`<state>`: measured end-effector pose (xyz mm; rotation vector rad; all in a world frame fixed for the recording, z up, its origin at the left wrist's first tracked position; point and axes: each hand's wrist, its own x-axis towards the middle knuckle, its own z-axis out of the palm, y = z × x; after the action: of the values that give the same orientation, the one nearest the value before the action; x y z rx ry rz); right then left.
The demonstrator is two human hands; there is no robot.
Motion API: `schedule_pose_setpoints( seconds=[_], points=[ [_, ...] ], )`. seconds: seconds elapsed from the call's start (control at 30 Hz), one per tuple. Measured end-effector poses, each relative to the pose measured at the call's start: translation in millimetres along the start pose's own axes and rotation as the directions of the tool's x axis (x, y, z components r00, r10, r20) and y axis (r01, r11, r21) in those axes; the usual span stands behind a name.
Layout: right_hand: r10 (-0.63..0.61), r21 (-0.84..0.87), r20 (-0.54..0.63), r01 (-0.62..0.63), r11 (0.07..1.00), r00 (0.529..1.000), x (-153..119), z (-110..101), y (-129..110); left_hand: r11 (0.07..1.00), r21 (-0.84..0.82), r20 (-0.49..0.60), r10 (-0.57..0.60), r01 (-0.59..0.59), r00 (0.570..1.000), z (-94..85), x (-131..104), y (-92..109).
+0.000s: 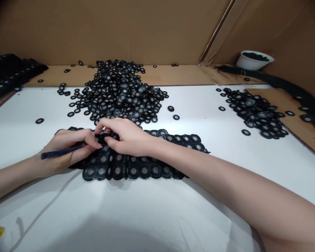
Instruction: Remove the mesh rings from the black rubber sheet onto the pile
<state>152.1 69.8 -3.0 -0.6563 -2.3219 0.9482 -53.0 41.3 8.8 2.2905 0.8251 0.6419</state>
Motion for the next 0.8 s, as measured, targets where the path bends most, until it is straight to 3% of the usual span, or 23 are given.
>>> schedule_pose_setpoints(
  seconds=[0.8],
  points=[
    [0.007, -0.005, -0.005, -0.007, 1.0, 1.0, -0.6, 0.1, -0.2, 0.998, 0.004, -0.012, -0.056, 0.056, 0.998, 1.2, -1.0, 1.6]
  ],
)
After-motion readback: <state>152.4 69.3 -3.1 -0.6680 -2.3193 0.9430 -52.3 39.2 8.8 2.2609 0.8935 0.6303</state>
